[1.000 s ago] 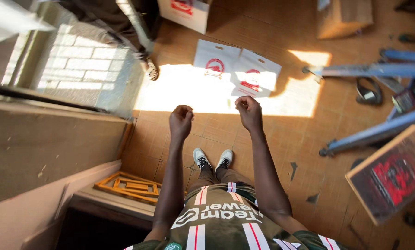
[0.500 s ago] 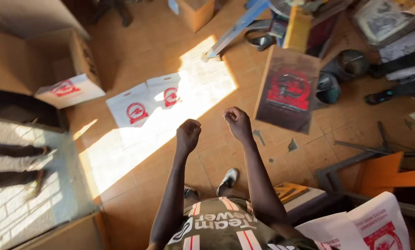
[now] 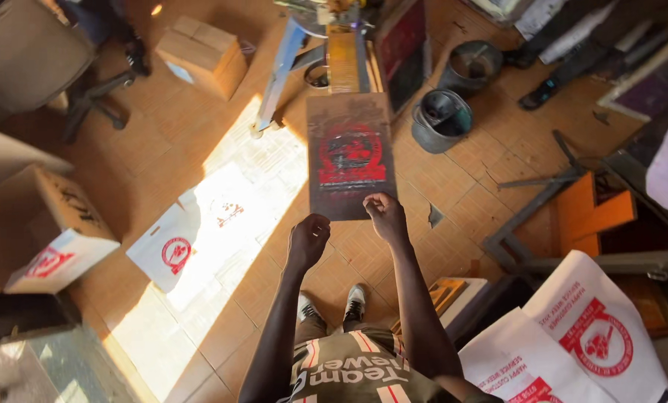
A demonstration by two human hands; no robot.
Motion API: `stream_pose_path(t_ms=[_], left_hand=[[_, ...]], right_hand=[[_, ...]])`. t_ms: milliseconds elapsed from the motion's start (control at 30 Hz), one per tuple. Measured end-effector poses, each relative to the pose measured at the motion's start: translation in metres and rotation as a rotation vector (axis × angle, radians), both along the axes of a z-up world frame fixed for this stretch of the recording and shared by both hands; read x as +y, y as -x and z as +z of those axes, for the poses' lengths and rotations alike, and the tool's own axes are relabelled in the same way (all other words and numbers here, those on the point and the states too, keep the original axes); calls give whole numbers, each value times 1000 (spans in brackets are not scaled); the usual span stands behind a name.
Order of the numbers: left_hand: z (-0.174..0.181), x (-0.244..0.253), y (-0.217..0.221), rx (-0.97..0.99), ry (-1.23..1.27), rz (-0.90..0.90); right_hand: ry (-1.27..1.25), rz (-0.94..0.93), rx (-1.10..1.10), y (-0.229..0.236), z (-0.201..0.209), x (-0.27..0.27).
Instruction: The person repeatedly places white plastic bags onto a manual printing press, presses down to imprint a red logo, and hands the printed bags to another person. The process is repeated for multiple bags throughout the clip.
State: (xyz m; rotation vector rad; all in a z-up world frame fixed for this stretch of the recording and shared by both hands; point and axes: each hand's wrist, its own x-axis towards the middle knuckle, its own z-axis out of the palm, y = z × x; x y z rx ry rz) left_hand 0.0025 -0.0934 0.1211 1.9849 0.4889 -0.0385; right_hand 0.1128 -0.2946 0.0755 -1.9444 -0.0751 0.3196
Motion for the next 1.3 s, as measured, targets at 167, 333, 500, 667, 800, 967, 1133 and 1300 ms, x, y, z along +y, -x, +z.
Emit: stream_pose_path(t_ms=[167, 333, 500, 667, 800, 967, 1133, 1300], left_hand=[[-1, -12, -22, -22, 14, -74], [-6, -3, -38, -40, 27, -120], [-3, 13, -50, -34, -135, -126], [-39, 30, -65, 2, -306, -241], [-63, 30, -67, -6, -475, -306], [-53, 24, -66, -39, -499, -361], [-81, 19, -73, -104, -588, -368], [-92, 22, -100, -97, -602, -305]], right_hand=[[-12, -79, 20, -6, 5, -25], [18, -94, 16, -14, 18, -22], [20, -85, 8, -21, 23, -10], [184, -122, -88, -24, -3, -4], [435, -184, -313, -14, -51, 3], [535, -296, -454, 17, -16, 40], [565, -403, -623, -6, -53, 71], [741, -330, -539, 2, -39, 112]])
